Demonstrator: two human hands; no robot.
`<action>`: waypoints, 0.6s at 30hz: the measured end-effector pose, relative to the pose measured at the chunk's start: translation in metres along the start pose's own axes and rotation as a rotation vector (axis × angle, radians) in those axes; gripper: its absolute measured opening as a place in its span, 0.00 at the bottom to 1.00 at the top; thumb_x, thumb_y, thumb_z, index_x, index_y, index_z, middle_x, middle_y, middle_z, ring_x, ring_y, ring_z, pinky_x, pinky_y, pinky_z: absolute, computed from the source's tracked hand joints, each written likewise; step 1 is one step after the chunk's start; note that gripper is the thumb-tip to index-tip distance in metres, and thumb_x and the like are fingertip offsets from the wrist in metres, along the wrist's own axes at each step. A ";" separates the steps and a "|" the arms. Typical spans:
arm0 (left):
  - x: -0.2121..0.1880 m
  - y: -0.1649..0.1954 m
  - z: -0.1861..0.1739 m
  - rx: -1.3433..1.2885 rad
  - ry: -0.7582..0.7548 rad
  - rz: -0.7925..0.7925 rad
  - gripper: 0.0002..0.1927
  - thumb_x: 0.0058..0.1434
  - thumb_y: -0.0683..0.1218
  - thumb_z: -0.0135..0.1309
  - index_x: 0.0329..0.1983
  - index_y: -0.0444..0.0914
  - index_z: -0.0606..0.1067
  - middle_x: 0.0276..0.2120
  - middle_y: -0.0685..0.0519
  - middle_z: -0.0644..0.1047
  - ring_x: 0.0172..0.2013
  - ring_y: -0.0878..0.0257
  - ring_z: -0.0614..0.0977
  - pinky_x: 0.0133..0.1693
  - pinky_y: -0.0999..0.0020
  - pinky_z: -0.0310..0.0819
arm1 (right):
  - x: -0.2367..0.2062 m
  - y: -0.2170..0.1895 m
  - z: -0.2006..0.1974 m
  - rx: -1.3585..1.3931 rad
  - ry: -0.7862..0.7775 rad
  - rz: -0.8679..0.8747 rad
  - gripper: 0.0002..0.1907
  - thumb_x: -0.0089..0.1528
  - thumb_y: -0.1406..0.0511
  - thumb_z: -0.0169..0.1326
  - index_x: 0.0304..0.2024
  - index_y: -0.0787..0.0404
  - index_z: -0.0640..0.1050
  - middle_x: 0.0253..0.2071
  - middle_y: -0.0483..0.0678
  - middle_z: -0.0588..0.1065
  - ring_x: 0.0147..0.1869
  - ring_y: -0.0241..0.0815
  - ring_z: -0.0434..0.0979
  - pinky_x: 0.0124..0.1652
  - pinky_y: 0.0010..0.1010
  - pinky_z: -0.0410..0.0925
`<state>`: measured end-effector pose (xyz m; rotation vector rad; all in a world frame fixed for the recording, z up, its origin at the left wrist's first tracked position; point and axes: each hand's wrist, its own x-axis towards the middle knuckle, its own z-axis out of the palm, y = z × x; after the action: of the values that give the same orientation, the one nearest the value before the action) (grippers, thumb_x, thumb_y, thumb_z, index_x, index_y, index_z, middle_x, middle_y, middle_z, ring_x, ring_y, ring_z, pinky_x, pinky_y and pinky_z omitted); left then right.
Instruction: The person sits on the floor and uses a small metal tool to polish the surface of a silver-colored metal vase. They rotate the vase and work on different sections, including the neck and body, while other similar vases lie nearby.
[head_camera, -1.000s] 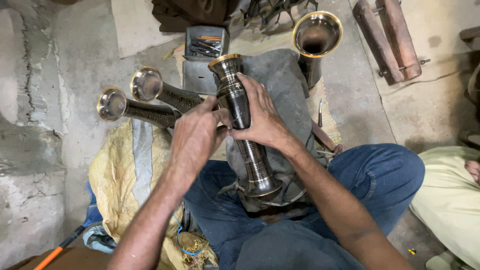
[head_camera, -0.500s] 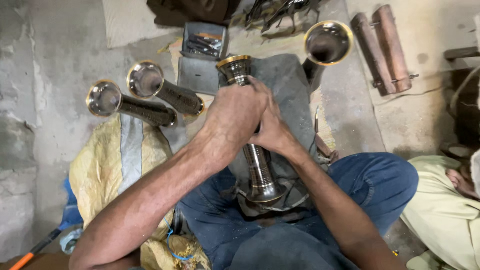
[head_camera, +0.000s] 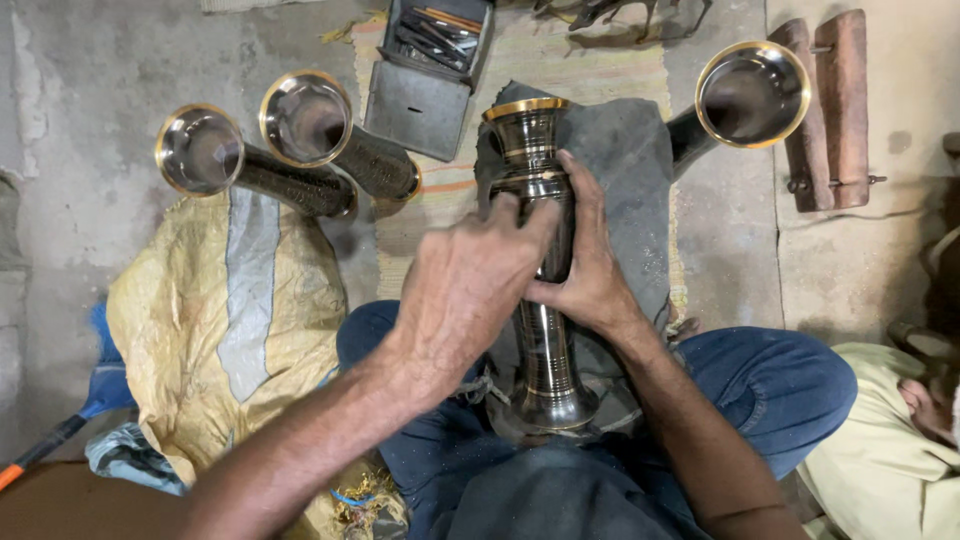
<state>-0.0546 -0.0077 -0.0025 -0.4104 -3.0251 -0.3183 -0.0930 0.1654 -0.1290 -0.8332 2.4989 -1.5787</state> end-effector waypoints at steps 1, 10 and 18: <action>0.003 -0.002 0.000 -0.006 -0.021 0.076 0.17 0.51 0.37 0.60 0.46 0.36 0.75 0.35 0.44 0.79 0.28 0.51 0.86 0.23 0.60 0.80 | 0.000 -0.001 0.000 0.003 -0.008 0.018 0.69 0.46 0.56 0.75 0.78 0.63 0.45 0.79 0.62 0.49 0.84 0.63 0.47 0.79 0.53 0.47; -0.014 -0.006 0.021 -0.131 -0.127 -0.218 0.11 0.68 0.49 0.57 0.40 0.36 0.74 0.28 0.46 0.79 0.19 0.57 0.83 0.16 0.64 0.77 | 0.000 0.001 0.002 0.037 0.026 0.031 0.65 0.50 0.55 0.71 0.79 0.62 0.47 0.80 0.59 0.51 0.85 0.60 0.50 0.81 0.50 0.50; 0.009 0.011 0.004 -0.093 -0.472 -0.244 0.12 0.57 0.39 0.56 0.43 0.31 0.72 0.24 0.46 0.81 0.24 0.59 0.85 0.22 0.67 0.80 | 0.005 -0.012 0.011 0.128 0.050 0.053 0.66 0.53 0.54 0.74 0.80 0.62 0.45 0.82 0.59 0.48 0.88 0.60 0.46 0.83 0.50 0.46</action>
<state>-0.0603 0.0061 -0.0032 -0.1307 -3.5428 -0.4331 -0.0887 0.1500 -0.1223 -0.7129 2.4004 -1.7414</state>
